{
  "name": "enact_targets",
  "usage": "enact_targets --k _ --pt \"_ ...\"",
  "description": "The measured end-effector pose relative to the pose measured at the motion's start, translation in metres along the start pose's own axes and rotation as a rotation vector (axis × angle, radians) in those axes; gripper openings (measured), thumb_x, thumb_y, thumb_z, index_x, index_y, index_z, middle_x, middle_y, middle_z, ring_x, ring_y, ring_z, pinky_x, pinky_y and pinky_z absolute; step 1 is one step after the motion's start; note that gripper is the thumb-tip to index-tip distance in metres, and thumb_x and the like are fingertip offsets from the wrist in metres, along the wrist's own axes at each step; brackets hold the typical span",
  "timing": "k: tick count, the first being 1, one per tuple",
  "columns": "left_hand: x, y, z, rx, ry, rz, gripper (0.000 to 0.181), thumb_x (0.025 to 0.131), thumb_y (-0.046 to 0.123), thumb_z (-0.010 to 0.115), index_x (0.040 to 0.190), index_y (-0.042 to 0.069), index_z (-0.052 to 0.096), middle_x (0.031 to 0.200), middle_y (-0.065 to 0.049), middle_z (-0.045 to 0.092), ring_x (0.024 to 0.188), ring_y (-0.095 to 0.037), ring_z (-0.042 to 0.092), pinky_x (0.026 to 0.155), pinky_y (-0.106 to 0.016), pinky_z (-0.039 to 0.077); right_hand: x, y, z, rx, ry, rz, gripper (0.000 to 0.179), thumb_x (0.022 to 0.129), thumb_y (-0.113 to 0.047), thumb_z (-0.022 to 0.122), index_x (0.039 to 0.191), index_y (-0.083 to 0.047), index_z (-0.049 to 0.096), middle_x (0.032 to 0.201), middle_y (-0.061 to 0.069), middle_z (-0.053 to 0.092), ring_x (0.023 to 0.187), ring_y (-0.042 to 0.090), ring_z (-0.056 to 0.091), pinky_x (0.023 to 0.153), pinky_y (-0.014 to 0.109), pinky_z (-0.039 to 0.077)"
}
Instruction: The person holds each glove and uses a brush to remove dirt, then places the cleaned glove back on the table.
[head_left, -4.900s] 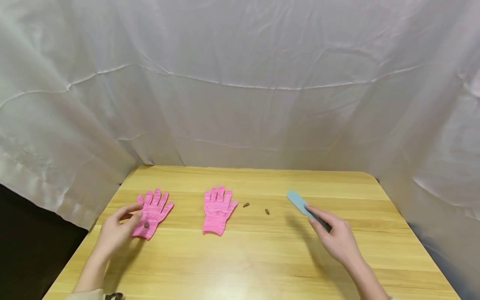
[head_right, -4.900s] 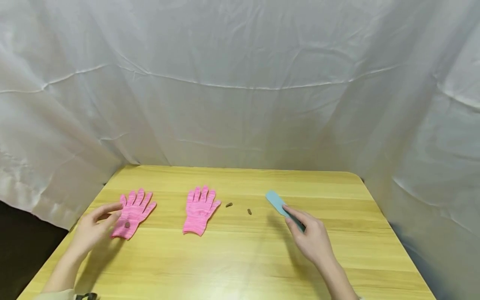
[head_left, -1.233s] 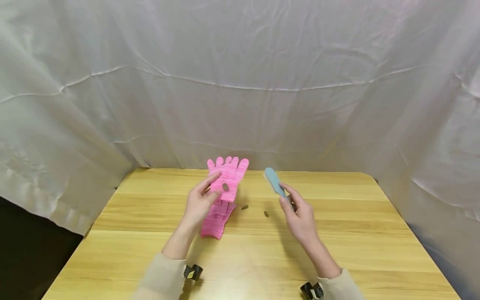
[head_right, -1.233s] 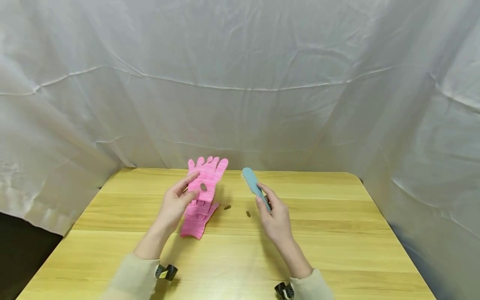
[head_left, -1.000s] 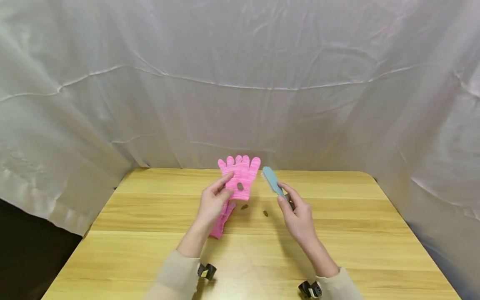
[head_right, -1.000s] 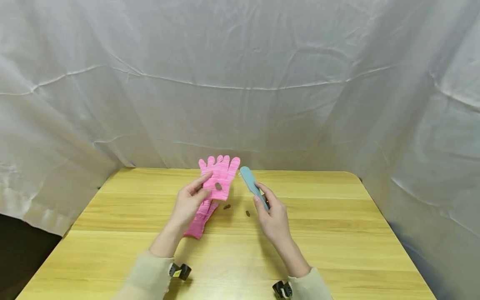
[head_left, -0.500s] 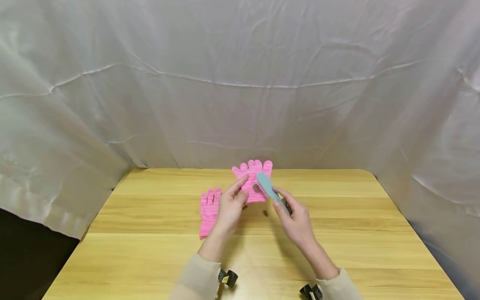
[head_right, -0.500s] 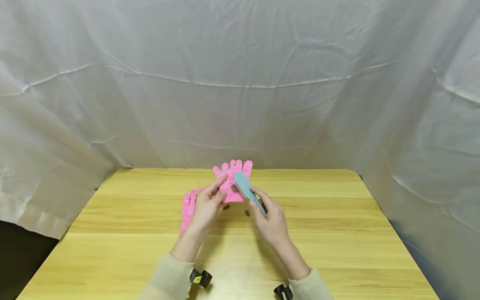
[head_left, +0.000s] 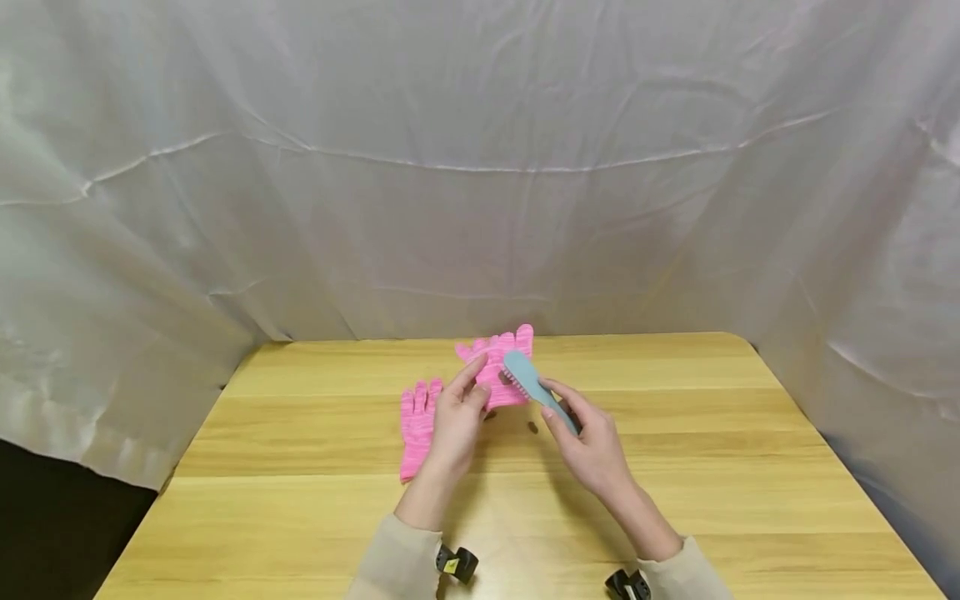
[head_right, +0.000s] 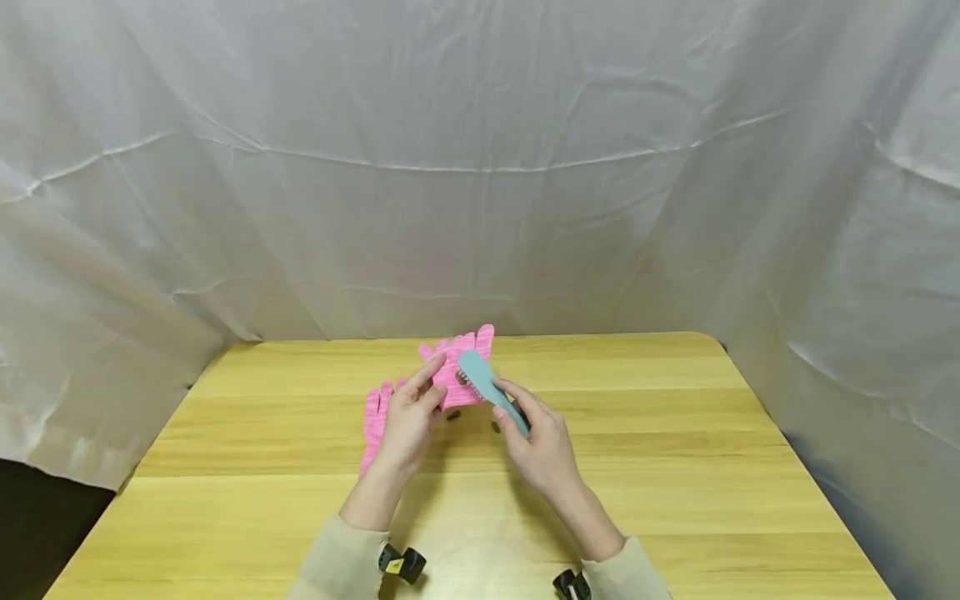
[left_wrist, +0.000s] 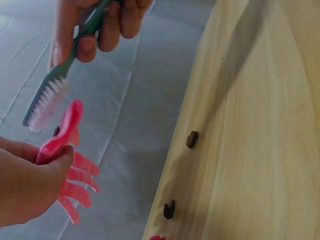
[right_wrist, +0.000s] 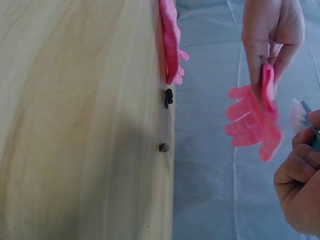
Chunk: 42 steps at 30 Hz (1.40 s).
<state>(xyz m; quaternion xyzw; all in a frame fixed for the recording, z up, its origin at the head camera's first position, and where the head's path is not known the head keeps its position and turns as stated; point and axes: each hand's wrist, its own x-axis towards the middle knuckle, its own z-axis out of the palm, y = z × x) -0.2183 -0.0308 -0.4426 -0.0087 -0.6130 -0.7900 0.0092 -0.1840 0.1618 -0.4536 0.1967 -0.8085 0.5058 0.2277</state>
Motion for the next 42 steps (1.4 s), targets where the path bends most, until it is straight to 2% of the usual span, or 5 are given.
enact_targets --k 10,19,22,32,42 --pt "-0.0016 -0.0013 0.0022 -0.003 0.000 0.026 0.049 0.102 -0.002 0.052 0.150 0.005 0.053 0.156 -0.015 0.048 0.076 -0.005 0.044 0.068 -0.016 0.046 -0.0014 0.0010 0.0039 -0.045 -0.033 0.000 0.037 0.098 -0.004 0.070 0.135 -0.010 0.068 0.074 -0.003 0.055 0.058 0.011 0.044 0.048 0.024 0.039" --pt "-0.0033 -0.0003 0.0053 -0.022 -0.002 0.000 0.047 0.102 -0.001 0.054 0.149 0.003 0.054 0.098 0.000 0.048 0.073 -0.006 0.040 0.063 -0.015 0.041 -0.0061 0.0030 0.0043 -0.133 -0.008 -0.025 0.036 0.092 -0.002 0.076 0.128 -0.006 0.074 0.120 0.010 0.076 0.098 0.017 0.071 0.083 0.031 0.061" --pt "-0.0025 -0.0008 0.0050 -0.028 -0.005 -0.004 0.047 0.102 -0.002 0.054 0.149 0.003 0.055 0.094 0.000 0.047 0.071 -0.006 0.040 0.061 -0.015 0.040 -0.0063 0.0035 0.0044 -0.154 0.003 -0.058 0.036 0.090 0.000 0.078 0.126 -0.004 0.074 0.114 0.009 0.077 0.093 0.016 0.071 0.078 0.029 0.061" --pt "-0.0002 -0.0014 0.0021 -0.040 0.000 -0.013 0.051 0.098 -0.005 0.052 0.149 0.002 0.054 0.148 -0.015 0.051 0.073 -0.006 0.041 0.063 -0.014 0.042 -0.0049 0.0040 0.0028 -0.172 -0.004 -0.027 0.035 0.093 -0.004 0.076 0.128 -0.006 0.074 0.096 0.006 0.076 0.062 0.005 0.047 0.050 0.022 0.044" --pt "0.0002 -0.0009 0.0009 -0.062 -0.014 -0.024 0.049 0.101 -0.004 0.051 0.150 0.001 0.052 0.158 -0.015 0.045 0.080 -0.007 0.043 0.067 -0.015 0.043 -0.0040 0.0046 0.0008 -0.185 0.004 -0.003 0.035 0.094 -0.005 0.075 0.128 -0.007 0.074 0.097 0.007 0.076 0.060 0.005 0.045 0.049 0.022 0.042"
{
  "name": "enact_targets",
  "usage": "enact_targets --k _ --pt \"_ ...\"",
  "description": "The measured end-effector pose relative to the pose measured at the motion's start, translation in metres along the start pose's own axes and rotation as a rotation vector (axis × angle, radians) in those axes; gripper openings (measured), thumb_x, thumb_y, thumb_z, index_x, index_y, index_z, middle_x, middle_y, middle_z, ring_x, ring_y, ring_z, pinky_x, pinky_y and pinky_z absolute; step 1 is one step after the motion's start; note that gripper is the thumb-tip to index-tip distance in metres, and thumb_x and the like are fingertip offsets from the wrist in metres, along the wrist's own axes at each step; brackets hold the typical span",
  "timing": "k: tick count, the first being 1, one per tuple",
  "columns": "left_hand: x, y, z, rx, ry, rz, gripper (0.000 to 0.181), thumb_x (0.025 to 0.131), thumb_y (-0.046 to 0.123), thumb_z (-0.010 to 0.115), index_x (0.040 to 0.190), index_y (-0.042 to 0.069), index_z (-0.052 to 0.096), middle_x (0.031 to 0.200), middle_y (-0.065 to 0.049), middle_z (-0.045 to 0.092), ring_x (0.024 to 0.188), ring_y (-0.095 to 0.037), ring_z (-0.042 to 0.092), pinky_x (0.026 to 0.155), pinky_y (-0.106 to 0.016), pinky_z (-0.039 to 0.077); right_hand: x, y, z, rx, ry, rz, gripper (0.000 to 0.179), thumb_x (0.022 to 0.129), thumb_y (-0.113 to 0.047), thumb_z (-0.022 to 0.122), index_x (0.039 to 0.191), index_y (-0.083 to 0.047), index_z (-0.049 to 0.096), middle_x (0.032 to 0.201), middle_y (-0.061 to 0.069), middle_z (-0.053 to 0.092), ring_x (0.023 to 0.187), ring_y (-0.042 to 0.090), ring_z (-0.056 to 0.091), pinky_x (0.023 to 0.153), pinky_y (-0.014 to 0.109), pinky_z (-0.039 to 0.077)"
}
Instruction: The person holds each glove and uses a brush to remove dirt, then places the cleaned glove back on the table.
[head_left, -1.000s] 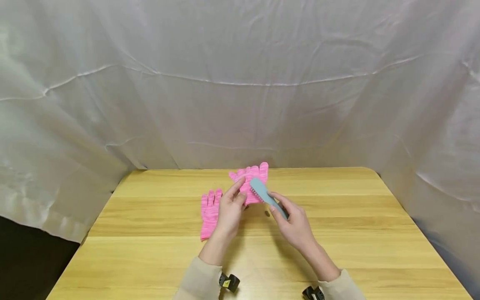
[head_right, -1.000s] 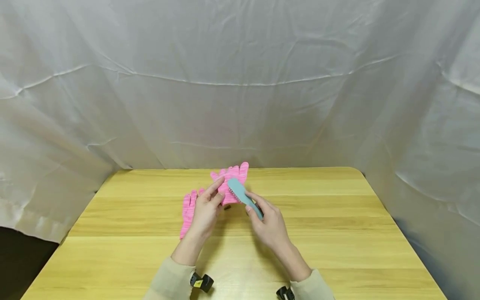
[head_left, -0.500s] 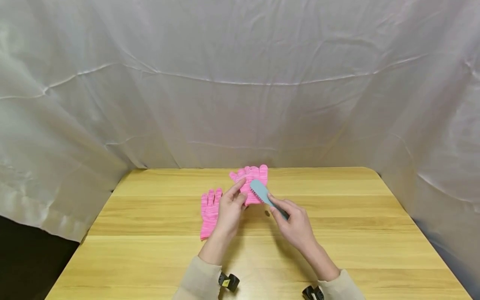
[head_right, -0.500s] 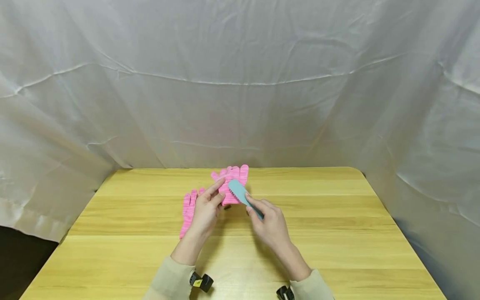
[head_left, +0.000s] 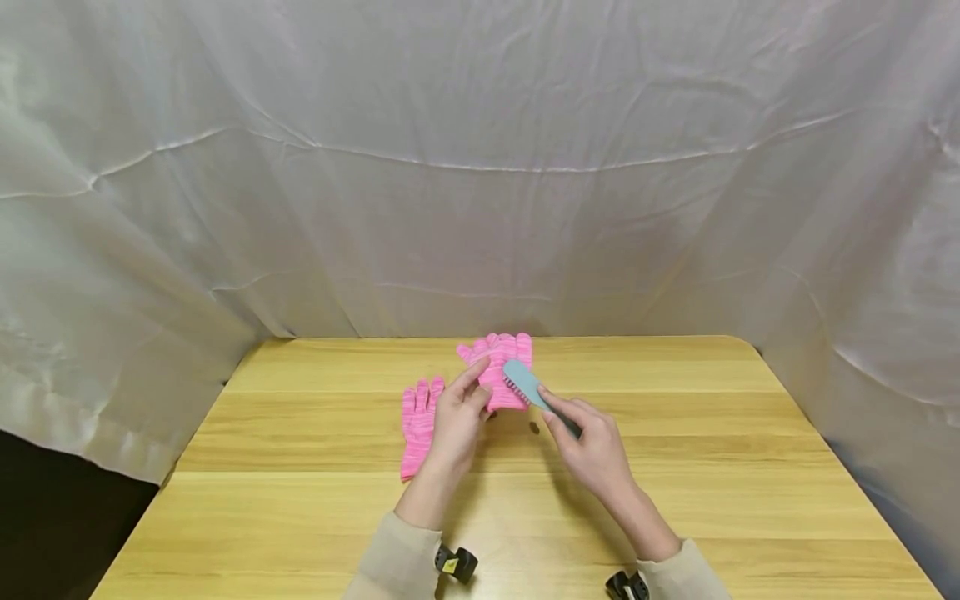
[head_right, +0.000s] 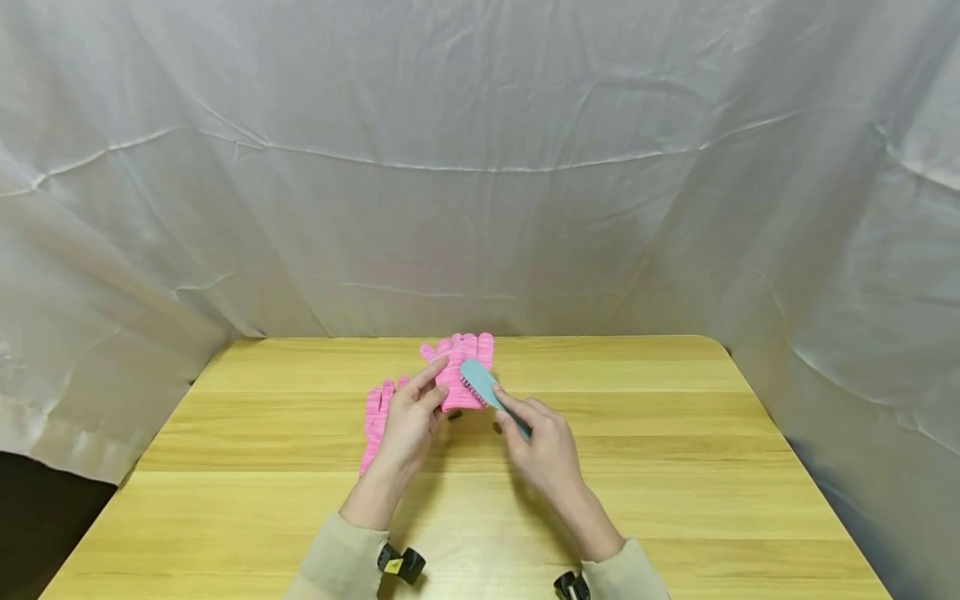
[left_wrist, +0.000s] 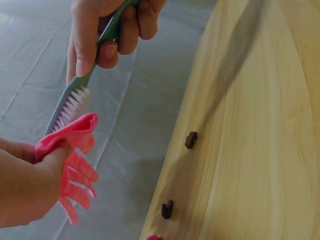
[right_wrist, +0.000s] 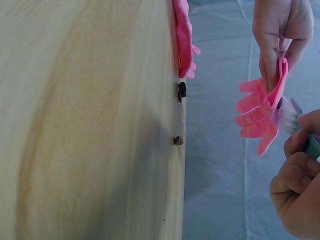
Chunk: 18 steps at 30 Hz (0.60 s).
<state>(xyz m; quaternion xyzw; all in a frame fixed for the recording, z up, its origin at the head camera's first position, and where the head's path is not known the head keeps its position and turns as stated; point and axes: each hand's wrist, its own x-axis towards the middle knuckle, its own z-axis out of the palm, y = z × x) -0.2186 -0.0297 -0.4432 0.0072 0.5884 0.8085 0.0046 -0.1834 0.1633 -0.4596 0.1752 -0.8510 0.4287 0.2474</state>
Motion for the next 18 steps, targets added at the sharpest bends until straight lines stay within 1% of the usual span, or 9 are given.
enact_targets --k 4,7,9,10,13,15,16,17,18 --pt "-0.0002 0.0000 -0.0008 -0.005 -0.006 -0.002 0.049 0.101 -0.004 0.051 0.150 0.001 0.052 0.162 -0.015 0.041 0.091 -0.009 0.048 0.068 -0.015 0.044 -0.0005 0.0011 0.0003 0.000 -0.005 0.022 0.035 0.094 -0.006 0.075 0.129 -0.009 0.074 0.093 0.005 0.074 0.058 0.004 0.042 0.047 0.022 0.040" --pt "-0.0002 0.0003 -0.0012 -0.001 -0.004 -0.004 0.049 0.101 -0.003 0.052 0.150 0.002 0.052 0.164 -0.016 0.037 0.102 -0.011 0.050 0.069 -0.016 0.045 -0.0001 0.0013 -0.0001 0.001 -0.015 0.047 0.035 0.095 -0.007 0.074 0.130 -0.010 0.074 0.096 0.006 0.075 0.059 0.005 0.043 0.048 0.023 0.041" --pt "-0.0001 0.0002 -0.0016 0.004 -0.001 -0.004 0.050 0.100 -0.003 0.052 0.150 0.002 0.052 0.166 -0.017 0.035 0.109 -0.010 0.051 0.069 -0.016 0.045 0.0003 0.0013 -0.0005 0.008 -0.022 0.067 0.035 0.096 -0.008 0.074 0.130 -0.011 0.074 0.101 0.009 0.076 0.060 0.008 0.046 0.049 0.023 0.042" --pt "0.0003 0.0000 -0.0019 0.005 -0.001 -0.006 0.050 0.100 -0.004 0.052 0.150 0.002 0.052 0.166 -0.017 0.034 0.105 -0.009 0.051 0.068 -0.015 0.045 0.0005 0.0014 -0.0007 0.021 -0.024 0.079 0.035 0.096 -0.008 0.074 0.131 -0.011 0.073 0.105 0.010 0.076 0.061 0.009 0.048 0.051 0.023 0.044" --pt "0.0014 -0.0016 -0.0036 0.010 0.009 -0.014 0.052 0.100 -0.005 0.051 0.151 0.004 0.052 0.167 -0.017 0.032 0.083 -0.002 0.049 0.061 -0.015 0.041 0.0009 0.0010 -0.0019 0.085 -0.026 0.125 0.035 0.097 -0.008 0.072 0.132 -0.011 0.072 0.116 0.014 0.075 0.069 0.016 0.055 0.057 0.024 0.049" --pt "0.0020 -0.0024 -0.0043 0.014 0.018 -0.020 0.054 0.099 -0.005 0.051 0.151 0.005 0.052 0.167 -0.016 0.032 0.071 -0.004 0.040 0.058 -0.015 0.037 0.0010 0.0005 -0.0029 0.132 -0.021 0.156 0.034 0.099 -0.008 0.070 0.133 -0.011 0.072 0.121 0.016 0.074 0.075 0.019 0.058 0.060 0.024 0.050" --pt "0.0023 -0.0031 -0.0046 0.017 0.021 -0.021 0.054 0.098 -0.006 0.051 0.151 0.005 0.052 0.167 -0.017 0.032 0.070 -0.006 0.037 0.056 -0.015 0.036 0.0011 0.0005 -0.0032 0.147 -0.017 0.168 0.034 0.099 -0.008 0.070 0.133 -0.011 0.071 0.122 0.017 0.073 0.077 0.020 0.059 0.062 0.024 0.051" --pt "0.0022 -0.0036 -0.0047 0.022 0.026 -0.024 0.054 0.098 -0.005 0.051 0.151 0.005 0.052 0.167 -0.016 0.031 0.074 -0.004 0.040 0.055 -0.015 0.035 0.0012 0.0004 -0.0035 0.156 -0.012 0.176 0.034 0.099 -0.009 0.070 0.133 -0.011 0.071 0.122 0.017 0.073 0.077 0.021 0.059 0.061 0.024 0.050" --pt "0.0020 -0.0038 -0.0044 0.027 0.028 -0.027 0.054 0.097 -0.005 0.051 0.151 0.006 0.053 0.168 -0.016 0.030 0.083 -0.003 0.045 0.055 -0.015 0.035 0.0013 0.0004 -0.0035 0.159 -0.007 0.177 0.034 0.099 -0.009 0.070 0.133 -0.011 0.071 0.121 0.016 0.074 0.079 0.021 0.060 0.062 0.024 0.051"
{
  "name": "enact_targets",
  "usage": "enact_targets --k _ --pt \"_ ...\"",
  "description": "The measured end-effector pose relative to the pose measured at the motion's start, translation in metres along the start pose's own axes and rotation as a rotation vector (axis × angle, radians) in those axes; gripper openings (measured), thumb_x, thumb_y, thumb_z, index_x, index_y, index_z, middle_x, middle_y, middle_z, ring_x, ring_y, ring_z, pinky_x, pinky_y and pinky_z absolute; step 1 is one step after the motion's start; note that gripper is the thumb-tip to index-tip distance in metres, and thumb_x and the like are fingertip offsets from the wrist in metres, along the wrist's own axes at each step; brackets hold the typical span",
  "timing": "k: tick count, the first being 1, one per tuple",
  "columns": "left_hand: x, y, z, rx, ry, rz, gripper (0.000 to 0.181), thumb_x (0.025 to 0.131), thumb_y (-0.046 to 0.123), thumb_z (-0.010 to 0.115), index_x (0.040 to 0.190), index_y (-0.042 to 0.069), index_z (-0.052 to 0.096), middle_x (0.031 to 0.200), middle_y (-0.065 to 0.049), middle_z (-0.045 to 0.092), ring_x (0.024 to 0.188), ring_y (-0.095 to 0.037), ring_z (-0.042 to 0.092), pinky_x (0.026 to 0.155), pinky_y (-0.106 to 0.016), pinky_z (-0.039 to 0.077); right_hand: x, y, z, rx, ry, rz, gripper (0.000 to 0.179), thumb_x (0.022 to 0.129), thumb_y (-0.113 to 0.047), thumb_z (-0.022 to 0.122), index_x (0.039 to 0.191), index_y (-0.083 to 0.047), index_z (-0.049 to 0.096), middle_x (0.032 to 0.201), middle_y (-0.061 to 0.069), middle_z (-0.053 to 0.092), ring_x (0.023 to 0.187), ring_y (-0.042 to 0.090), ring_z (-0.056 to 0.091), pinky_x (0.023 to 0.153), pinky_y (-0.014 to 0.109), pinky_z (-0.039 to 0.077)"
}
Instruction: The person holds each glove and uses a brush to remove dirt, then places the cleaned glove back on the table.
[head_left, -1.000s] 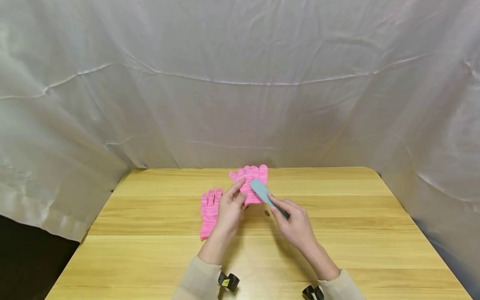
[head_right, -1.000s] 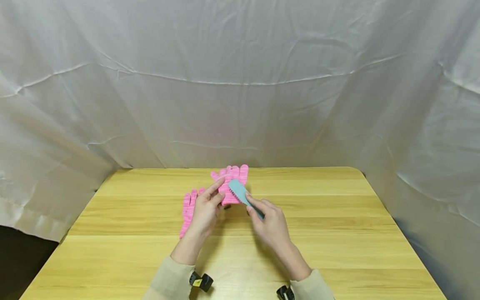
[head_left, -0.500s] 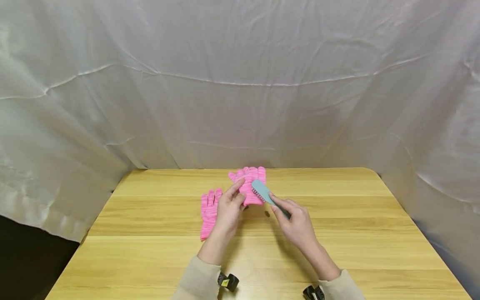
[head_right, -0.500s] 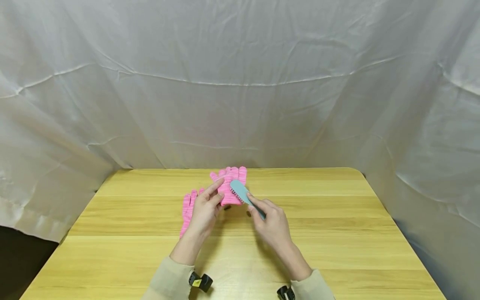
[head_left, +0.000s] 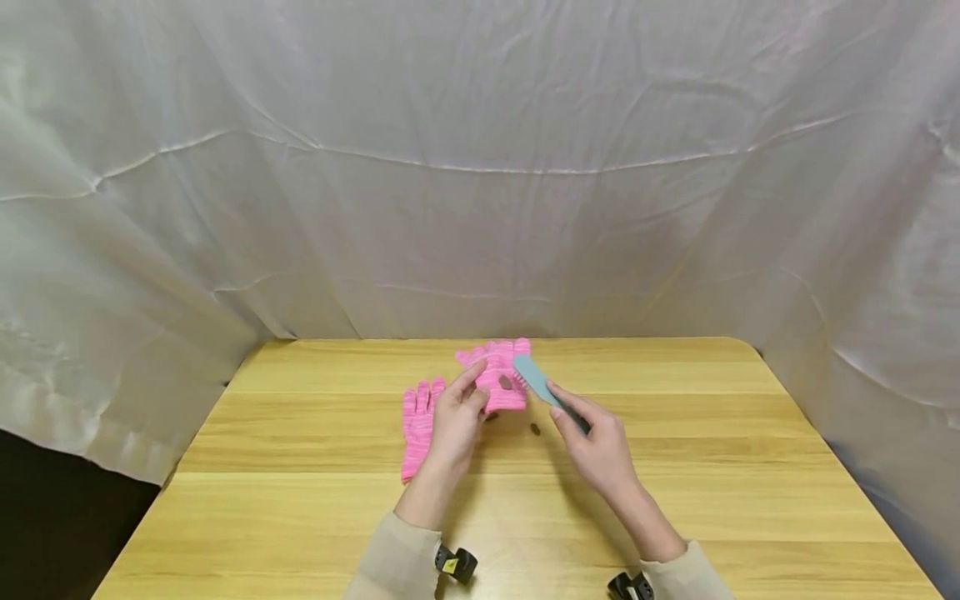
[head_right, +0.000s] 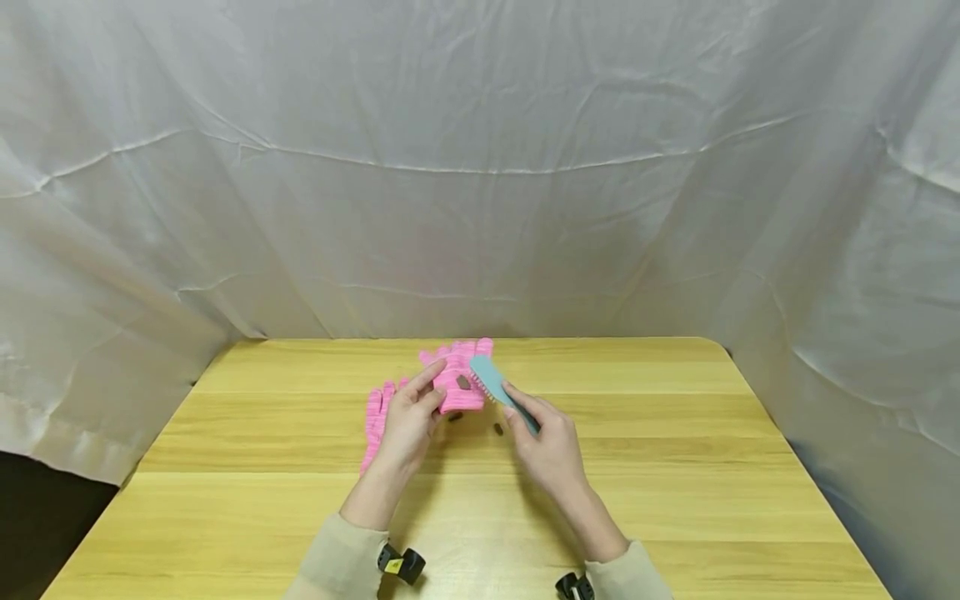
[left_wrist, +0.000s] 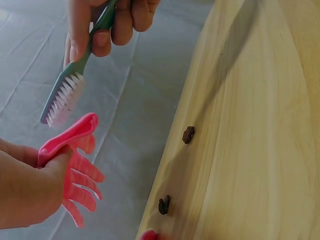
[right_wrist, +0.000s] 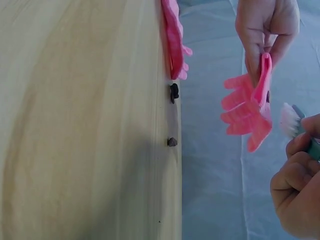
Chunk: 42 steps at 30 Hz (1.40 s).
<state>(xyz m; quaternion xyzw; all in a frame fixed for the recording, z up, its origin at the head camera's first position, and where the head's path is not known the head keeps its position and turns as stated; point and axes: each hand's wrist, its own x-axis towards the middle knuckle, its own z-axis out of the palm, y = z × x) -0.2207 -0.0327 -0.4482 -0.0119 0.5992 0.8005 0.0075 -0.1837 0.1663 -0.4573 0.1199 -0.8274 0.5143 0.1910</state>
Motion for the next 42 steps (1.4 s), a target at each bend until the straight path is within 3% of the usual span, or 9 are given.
enact_targets --k 1,3,5,8,10,17,20,42 --pt "-0.0002 -0.0003 0.0004 0.005 -0.002 0.000 0.055 0.097 -0.006 0.051 0.150 0.006 0.053 0.168 -0.016 0.030 0.095 -0.003 0.048 0.055 -0.015 0.035 0.0000 0.0000 0.0001 0.000 0.003 -0.005 0.034 0.099 -0.009 0.070 0.133 -0.011 0.072 0.121 0.016 0.074 0.080 0.021 0.060 0.063 0.024 0.051" --pt "-0.0004 -0.0011 0.0015 0.017 -0.007 0.003 0.055 0.097 -0.005 0.052 0.150 0.006 0.053 0.168 -0.016 0.030 0.100 -0.008 0.046 0.055 -0.014 0.036 0.0003 -0.0002 0.0008 -0.009 0.010 -0.026 0.034 0.099 -0.009 0.071 0.133 -0.012 0.072 0.121 0.015 0.074 0.084 0.021 0.062 0.067 0.024 0.054" --pt "-0.0009 -0.0014 0.0027 0.023 -0.014 0.007 0.054 0.097 -0.005 0.051 0.150 0.005 0.053 0.168 -0.016 0.030 0.116 -0.007 0.047 0.056 -0.014 0.037 0.0001 -0.0003 0.0019 -0.017 0.016 -0.051 0.035 0.097 -0.008 0.072 0.132 -0.012 0.073 0.121 0.013 0.074 0.087 0.022 0.063 0.072 0.024 0.056" --pt "-0.0013 -0.0022 0.0046 0.022 -0.025 0.016 0.054 0.098 -0.006 0.050 0.151 0.004 0.052 0.167 -0.017 0.031 0.090 -0.005 0.044 0.056 -0.014 0.037 -0.0008 -0.0002 0.0036 -0.033 0.017 -0.093 0.036 0.096 -0.006 0.073 0.131 -0.011 0.073 0.122 0.013 0.074 0.091 0.020 0.065 0.078 0.024 0.058" --pt "-0.0016 -0.0023 0.0056 0.019 -0.029 0.018 0.054 0.098 -0.006 0.050 0.151 0.003 0.051 0.167 -0.017 0.031 0.085 -0.003 0.045 0.055 -0.013 0.037 -0.0014 0.0005 0.0048 -0.049 0.013 -0.120 0.037 0.094 -0.004 0.074 0.131 -0.010 0.073 0.120 0.012 0.075 0.090 0.017 0.065 0.078 0.024 0.058" --pt "-0.0025 -0.0006 0.0071 0.019 -0.035 0.027 0.052 0.099 -0.006 0.050 0.151 0.001 0.051 0.166 -0.019 0.032 0.089 -0.001 0.048 0.058 -0.013 0.038 -0.0012 0.0029 0.0074 -0.101 -0.002 -0.223 0.039 0.090 0.000 0.078 0.128 -0.007 0.074 0.098 0.006 0.077 0.067 0.007 0.054 0.055 0.023 0.048" --pt "-0.0018 -0.0006 0.0065 0.019 -0.030 0.022 0.052 0.099 -0.006 0.051 0.150 0.002 0.052 0.167 -0.020 0.031 0.068 -0.005 0.036 0.057 -0.013 0.038 -0.0006 0.0027 0.0075 -0.115 0.001 -0.241 0.040 0.088 0.002 0.079 0.127 -0.006 0.074 0.093 0.003 0.076 0.064 0.005 0.050 0.053 0.022 0.045" --pt "-0.0014 0.0017 0.0031 -0.042 -0.018 -0.004 0.051 0.099 -0.006 0.050 0.149 0.000 0.052 0.168 -0.022 0.025 0.072 -0.006 0.036 0.060 -0.014 0.037 -0.0008 0.0062 0.0059 -0.142 -0.004 -0.194 0.038 0.090 -0.001 0.078 0.128 -0.008 0.075 0.086 -0.003 0.071 0.060 0.004 0.045 0.049 0.022 0.041"
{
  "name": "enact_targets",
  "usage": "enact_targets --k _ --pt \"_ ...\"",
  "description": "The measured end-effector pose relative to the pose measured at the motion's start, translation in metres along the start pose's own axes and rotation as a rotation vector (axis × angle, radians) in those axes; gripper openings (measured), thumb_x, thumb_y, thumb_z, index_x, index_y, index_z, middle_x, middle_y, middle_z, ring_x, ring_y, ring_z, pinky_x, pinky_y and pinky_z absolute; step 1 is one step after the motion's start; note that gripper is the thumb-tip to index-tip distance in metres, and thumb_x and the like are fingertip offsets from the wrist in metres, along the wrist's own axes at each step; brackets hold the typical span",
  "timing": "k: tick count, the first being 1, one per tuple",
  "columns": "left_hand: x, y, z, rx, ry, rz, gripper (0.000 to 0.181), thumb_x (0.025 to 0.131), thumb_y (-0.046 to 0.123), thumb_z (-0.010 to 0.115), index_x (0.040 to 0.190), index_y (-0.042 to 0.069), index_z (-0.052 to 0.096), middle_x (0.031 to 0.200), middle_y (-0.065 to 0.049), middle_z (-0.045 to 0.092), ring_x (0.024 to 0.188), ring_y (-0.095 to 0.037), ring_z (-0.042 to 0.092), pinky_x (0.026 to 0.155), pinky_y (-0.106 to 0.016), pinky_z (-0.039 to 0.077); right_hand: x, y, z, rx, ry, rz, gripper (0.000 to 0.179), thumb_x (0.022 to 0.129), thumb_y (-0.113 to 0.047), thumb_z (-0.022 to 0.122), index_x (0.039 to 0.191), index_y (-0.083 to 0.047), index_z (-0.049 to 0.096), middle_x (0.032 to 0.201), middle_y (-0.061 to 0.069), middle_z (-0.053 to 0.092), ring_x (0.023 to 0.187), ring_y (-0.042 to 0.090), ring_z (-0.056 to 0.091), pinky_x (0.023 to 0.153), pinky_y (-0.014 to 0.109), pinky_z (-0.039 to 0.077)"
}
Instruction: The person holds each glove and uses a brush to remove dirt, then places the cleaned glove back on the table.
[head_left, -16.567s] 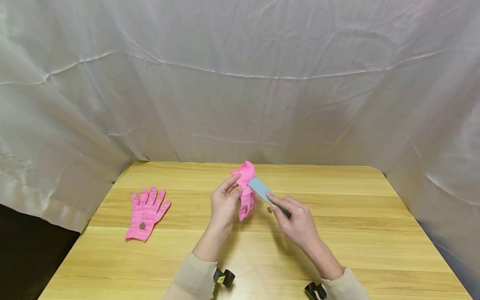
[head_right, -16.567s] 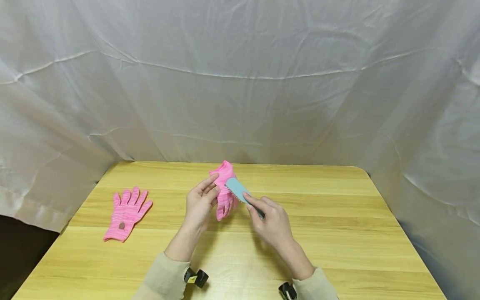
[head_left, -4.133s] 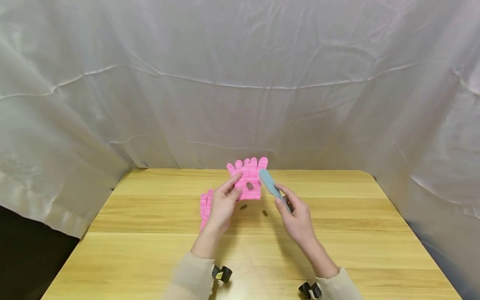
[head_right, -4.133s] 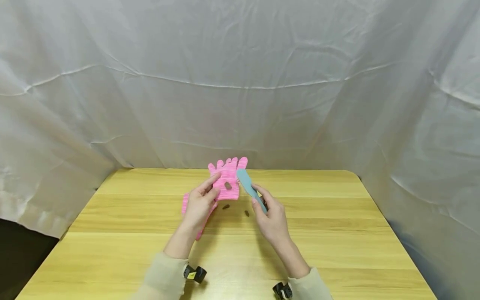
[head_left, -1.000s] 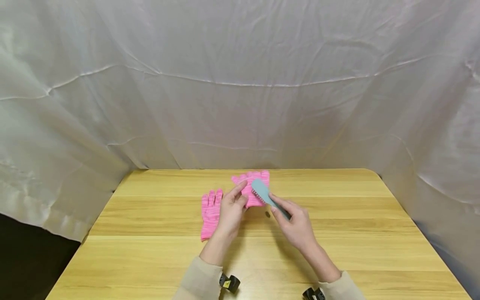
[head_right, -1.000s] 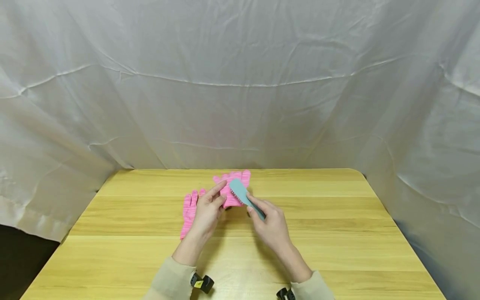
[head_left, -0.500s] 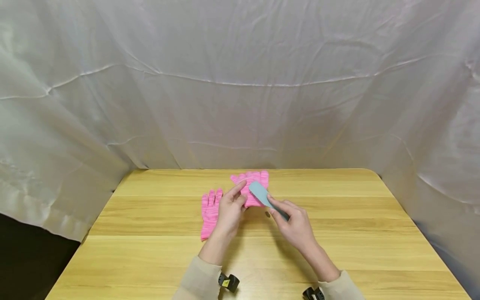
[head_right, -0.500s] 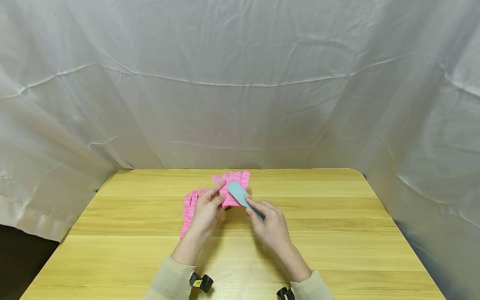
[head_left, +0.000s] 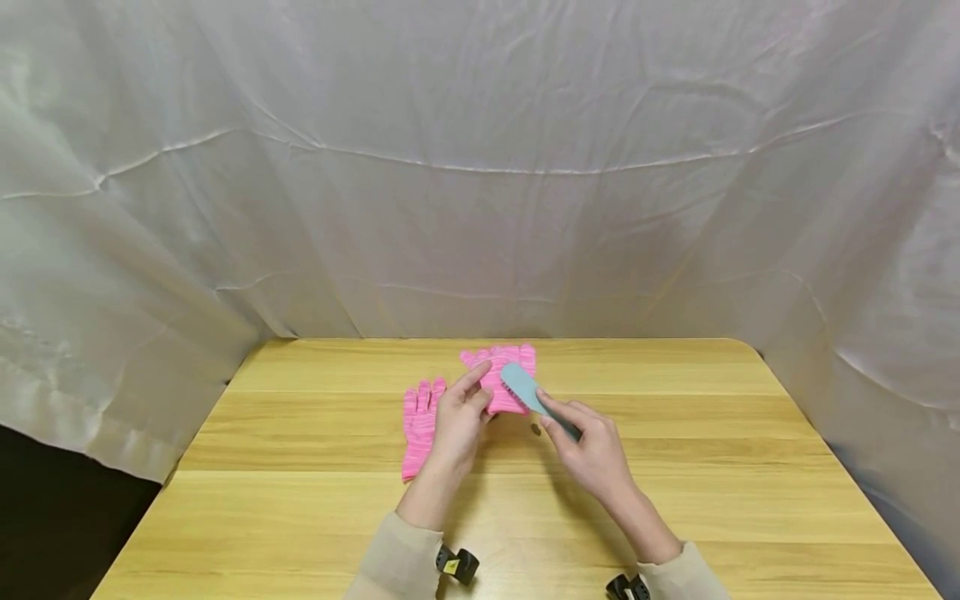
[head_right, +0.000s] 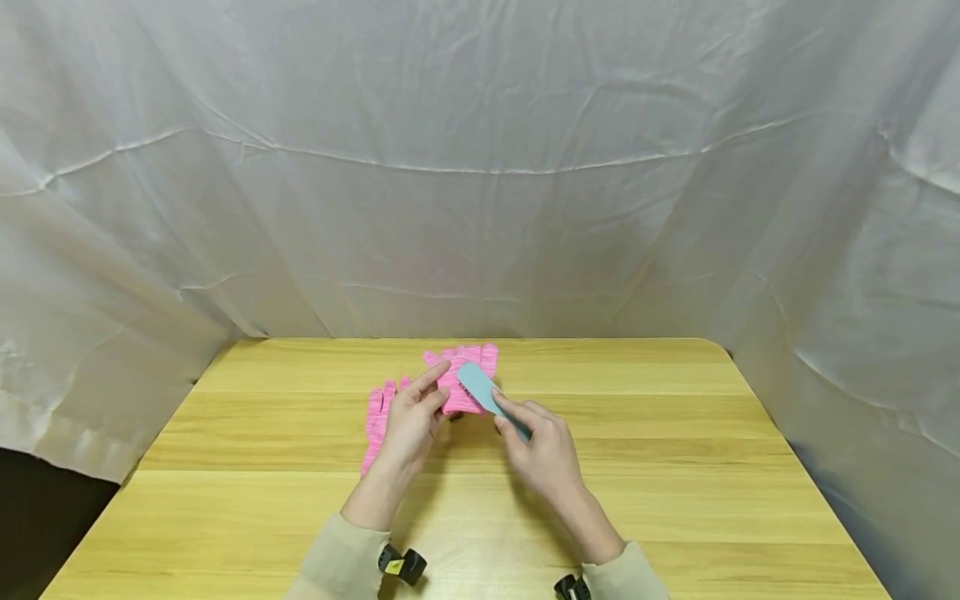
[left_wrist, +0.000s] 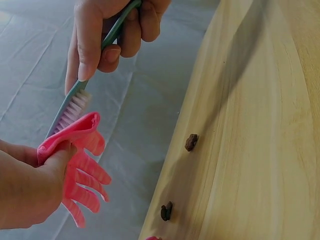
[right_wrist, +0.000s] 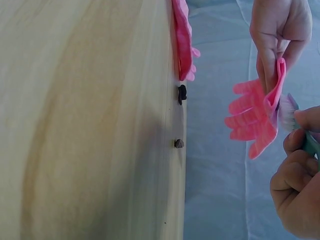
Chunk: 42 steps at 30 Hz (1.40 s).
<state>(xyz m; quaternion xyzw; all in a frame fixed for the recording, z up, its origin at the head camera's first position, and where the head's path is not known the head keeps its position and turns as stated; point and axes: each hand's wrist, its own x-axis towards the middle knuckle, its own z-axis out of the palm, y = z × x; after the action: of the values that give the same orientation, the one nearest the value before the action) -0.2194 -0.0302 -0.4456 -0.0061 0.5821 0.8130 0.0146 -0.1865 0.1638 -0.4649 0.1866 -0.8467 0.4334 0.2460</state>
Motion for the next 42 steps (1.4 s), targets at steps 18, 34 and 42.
enact_targets --k 18,34,42 --pt "-0.0005 0.0023 0.0005 -0.036 0.009 -0.007 0.051 0.099 -0.008 0.048 0.149 -0.002 0.051 0.170 -0.022 0.019 0.146 -0.027 0.034 0.059 -0.013 0.038 -0.0001 0.0020 -0.0023 0.003 -0.008 0.011 0.037 0.092 -0.003 0.077 0.129 -0.009 0.074 0.086 -0.001 0.071 0.059 0.004 0.043 0.048 0.021 0.039" --pt "0.0008 0.0028 -0.0015 -0.025 -0.006 0.007 0.051 0.099 -0.008 0.049 0.150 -0.001 0.050 0.164 -0.022 0.035 0.069 -0.005 0.037 0.058 -0.014 0.038 0.0006 0.0017 -0.0032 0.002 -0.003 0.026 0.036 0.093 -0.004 0.076 0.129 -0.010 0.074 0.090 0.003 0.072 0.058 0.004 0.042 0.047 0.021 0.039" --pt "0.0009 0.0040 -0.0022 -0.033 0.033 0.011 0.053 0.098 -0.009 0.049 0.150 0.001 0.052 0.152 -0.017 0.048 0.069 -0.005 0.039 0.059 -0.015 0.039 0.0021 -0.0013 -0.0075 0.061 0.043 0.077 0.034 0.096 -0.006 0.073 0.129 -0.010 0.074 0.097 0.007 0.075 0.059 0.007 0.045 0.048 0.023 0.041"
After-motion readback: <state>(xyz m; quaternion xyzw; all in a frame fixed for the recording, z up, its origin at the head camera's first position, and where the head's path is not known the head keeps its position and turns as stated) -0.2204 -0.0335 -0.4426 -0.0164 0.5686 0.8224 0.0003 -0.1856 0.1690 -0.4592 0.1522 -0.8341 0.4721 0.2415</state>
